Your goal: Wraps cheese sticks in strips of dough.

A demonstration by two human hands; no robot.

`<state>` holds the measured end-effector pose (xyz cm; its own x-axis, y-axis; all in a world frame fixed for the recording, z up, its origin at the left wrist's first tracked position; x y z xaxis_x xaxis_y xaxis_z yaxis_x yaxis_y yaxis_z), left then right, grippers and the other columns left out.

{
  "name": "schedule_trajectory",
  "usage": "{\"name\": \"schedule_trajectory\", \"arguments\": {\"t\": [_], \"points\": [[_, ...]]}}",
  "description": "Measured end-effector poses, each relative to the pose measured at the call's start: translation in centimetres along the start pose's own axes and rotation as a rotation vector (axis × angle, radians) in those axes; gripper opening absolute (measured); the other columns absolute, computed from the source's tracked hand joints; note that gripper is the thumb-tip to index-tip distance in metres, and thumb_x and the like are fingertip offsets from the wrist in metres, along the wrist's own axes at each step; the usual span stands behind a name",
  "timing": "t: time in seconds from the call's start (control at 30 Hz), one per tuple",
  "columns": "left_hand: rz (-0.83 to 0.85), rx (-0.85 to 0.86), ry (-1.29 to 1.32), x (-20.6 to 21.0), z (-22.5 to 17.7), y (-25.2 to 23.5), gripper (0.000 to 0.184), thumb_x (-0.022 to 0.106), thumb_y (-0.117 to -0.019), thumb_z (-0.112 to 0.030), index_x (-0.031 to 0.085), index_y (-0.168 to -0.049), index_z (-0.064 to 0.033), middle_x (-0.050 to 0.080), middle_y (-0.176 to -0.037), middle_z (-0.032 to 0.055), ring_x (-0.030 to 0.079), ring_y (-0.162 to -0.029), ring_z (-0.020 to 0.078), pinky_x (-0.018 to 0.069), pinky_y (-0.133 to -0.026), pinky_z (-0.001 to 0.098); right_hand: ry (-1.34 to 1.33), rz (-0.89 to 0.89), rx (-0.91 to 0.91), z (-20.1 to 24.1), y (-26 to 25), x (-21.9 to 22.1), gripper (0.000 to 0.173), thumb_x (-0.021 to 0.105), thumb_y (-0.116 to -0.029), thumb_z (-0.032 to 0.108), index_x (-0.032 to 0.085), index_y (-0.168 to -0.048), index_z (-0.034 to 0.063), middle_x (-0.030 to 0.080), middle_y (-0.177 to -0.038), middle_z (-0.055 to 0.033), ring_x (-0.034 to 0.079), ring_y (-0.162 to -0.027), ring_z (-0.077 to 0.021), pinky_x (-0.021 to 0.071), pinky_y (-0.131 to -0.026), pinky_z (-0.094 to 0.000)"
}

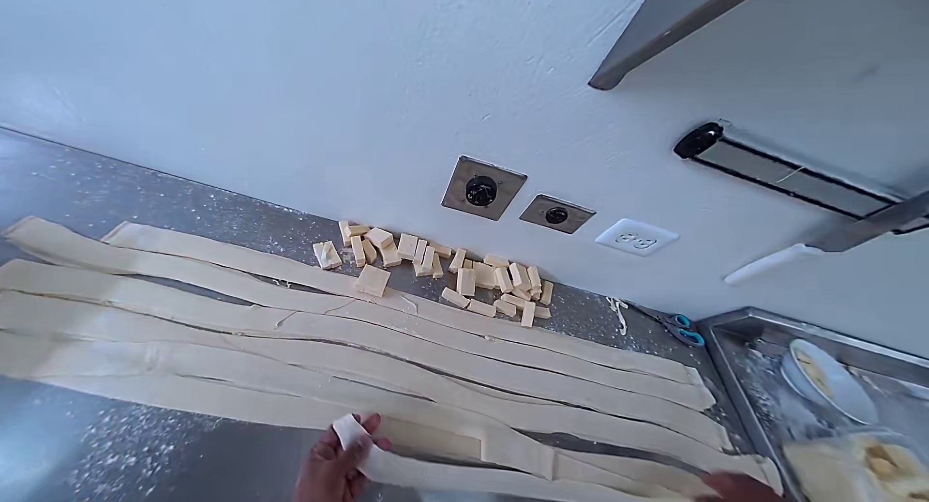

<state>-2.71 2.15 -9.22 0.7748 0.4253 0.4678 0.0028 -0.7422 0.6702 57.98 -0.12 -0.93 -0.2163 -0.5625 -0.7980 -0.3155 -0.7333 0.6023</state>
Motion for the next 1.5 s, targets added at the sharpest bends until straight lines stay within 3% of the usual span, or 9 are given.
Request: {"name": "schedule_trajectory", "arguments": {"t": [0.23, 0.37, 0.57, 0.7, 0.8, 0.93, 1.03, 1.4, 1.5], "points": [[0.010, -0.012, -0.054, -1.6, -0.9, 0.3, 0.024, 0.028, -0.1129, -0.016, 0.049, -0.119, -0.0063, 0.079, -0.096, 0.0111, 0.078, -0.080, 0.0233, 0.0649, -0.068, 0.0349, -0.331, -0.312, -0.462, 34.5, -6.7, -4.0, 0.039, 0.059, -0.1042, 0.025, 0.066, -0.126, -0.0066, 0.067, -0.120, -0.0255, 0.065, -0.115, -0.0376, 0.0493, -0.104, -0.0505], [-0.032, 0.089, -0.057, -3.1, -1.8, 0.2, 0.016, 0.036, -0.1107, -0.010, 0.050, -0.118, -0.0059, 0.079, -0.097, 0.0104, 0.078, -0.084, 0.0223, 0.0648, -0.070, 0.0351, -0.466, -0.431, -0.352, 44.2, -10.5, -4.2, 0.065, 0.077, -0.0916, 0.039, 0.056, -0.131, -0.0081, 0.056, -0.133, -0.0308, 0.059, -0.120, -0.0453, 0.0492, -0.100, -0.0581], [-0.255, 0.148, -0.074, -5.0, -3.2, -0.2, 0.016, 0.051, -0.1048, -0.003, 0.056, -0.120, 0.0018, 0.076, -0.105, 0.0110, 0.075, -0.083, 0.0175, 0.0617, -0.068, 0.0304, -0.323, -0.480, -0.341, 46.0, -12.2, -4.6, 0.044, 0.077, -0.0904, 0.021, 0.064, -0.119, -0.0103, 0.055, -0.131, -0.0381, 0.059, -0.116, -0.0545, 0.0492, -0.093, -0.0678], [-0.300, 0.132, -0.040, -5.9, -2.9, -0.7, 0.026, 0.041, -0.1108, -0.015, 0.056, -0.122, 0.0035, 0.076, -0.104, 0.0118, 0.075, -0.087, 0.0175, 0.0614, -0.073, 0.0311, -0.331, -0.521, -0.487, 45.7, -9.8, -4.9, 0.037, 0.073, -0.0930, 0.016, 0.067, -0.117, -0.0112, 0.058, -0.125, -0.0381, 0.061, -0.109, -0.0560, 0.0482, -0.089, -0.0713], [-0.319, 0.225, -0.051, -6.2, -3.4, -0.8, 0.020, 0.047, -0.1077, -0.007, 0.059, -0.116, 0.0074, 0.076, -0.103, 0.0131, 0.075, -0.091, 0.0170, 0.0612, -0.079, 0.0304, -0.449, -0.517, -0.701, 46.0, -4.6, -3.5, 0.029, 0.070, -0.0952, 0.012, 0.068, -0.115, -0.0094, 0.064, -0.113, -0.0314, 0.065, -0.103, -0.0463, 0.0516, -0.090, -0.0628], [-0.367, 0.283, -0.098, -7.0, -4.0, -0.5, 0.014, 0.054, -0.1031, 0.000, 0.061, -0.113, 0.0079, 0.076, -0.101, 0.0130, 0.074, -0.090, 0.0162, 0.0610, -0.077, 0.0291, -0.501, -0.302, -1.001, 49.5, 6.0, 5.8, 0.025, 0.067, -0.0925, 0.008, 0.075, -0.115, 0.0003, 0.068, -0.105, -0.0178, 0.068, -0.095, -0.0280, 0.0594, -0.083, -0.0424], [-0.381, 0.264, -0.118, -7.2, -3.6, -0.2, 0.017, 0.055, -0.1028, 0.000, 0.059, -0.116, 0.0093, 0.073, -0.099, 0.0142, 0.073, -0.085, 0.0160, 0.0607, -0.075, 0.0296, -0.559, -0.015, -1.025, 52.2, 10.1, 12.2, 0.039, 0.061, -0.0919, 0.002, 0.069, -0.130, 0.0010, 0.068, -0.116, -0.0212, 0.066, -0.109, -0.0314, 0.0538, -0.098, -0.0408], [-0.522, 0.489, -0.188, -10.3, -8.4, 0.8, 0.016, 0.050, -0.1073, -0.008, 0.056, -0.110, 0.0054, 0.075, -0.099, 0.0123, 0.074, -0.085, 0.0148, 0.0603, -0.074, 0.0288, -0.423, -0.020, -0.997, 54.5, 10.1, 15.7, 0.063, 0.057, -0.1017, 0.011, 0.032, -0.158, -0.0016, 0.070, -0.121, -0.0192, 0.065, -0.116, -0.0373, 0.0505, -0.101, -0.0474], [-0.237, 0.734, -0.495, -7.6, -5.8, 1.7, 0.013, 0.060, -0.0965, -0.001, 0.068, -0.095, 0.0090, 0.076, -0.101, 0.0143, 0.072, -0.103, 0.0180, 0.0563, -0.096, 0.0347, -0.461, -0.069, -0.992, 54.4, 9.8, 16.0, 0.069, 0.059, -0.1003, 0.010, 0.026, -0.160, -0.0036, 0.070, -0.119, -0.0202, 0.066, -0.114, -0.0366, 0.0498, -0.104, -0.0462]]}}
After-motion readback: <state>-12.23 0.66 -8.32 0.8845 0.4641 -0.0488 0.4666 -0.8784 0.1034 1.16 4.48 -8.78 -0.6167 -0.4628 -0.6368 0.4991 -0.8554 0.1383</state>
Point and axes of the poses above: each hand's wrist, its own y-axis away from the middle knuckle, its own x-axis out of the palm, z = x × y, the point moved 5 cm from there along -y, towards the middle knuckle
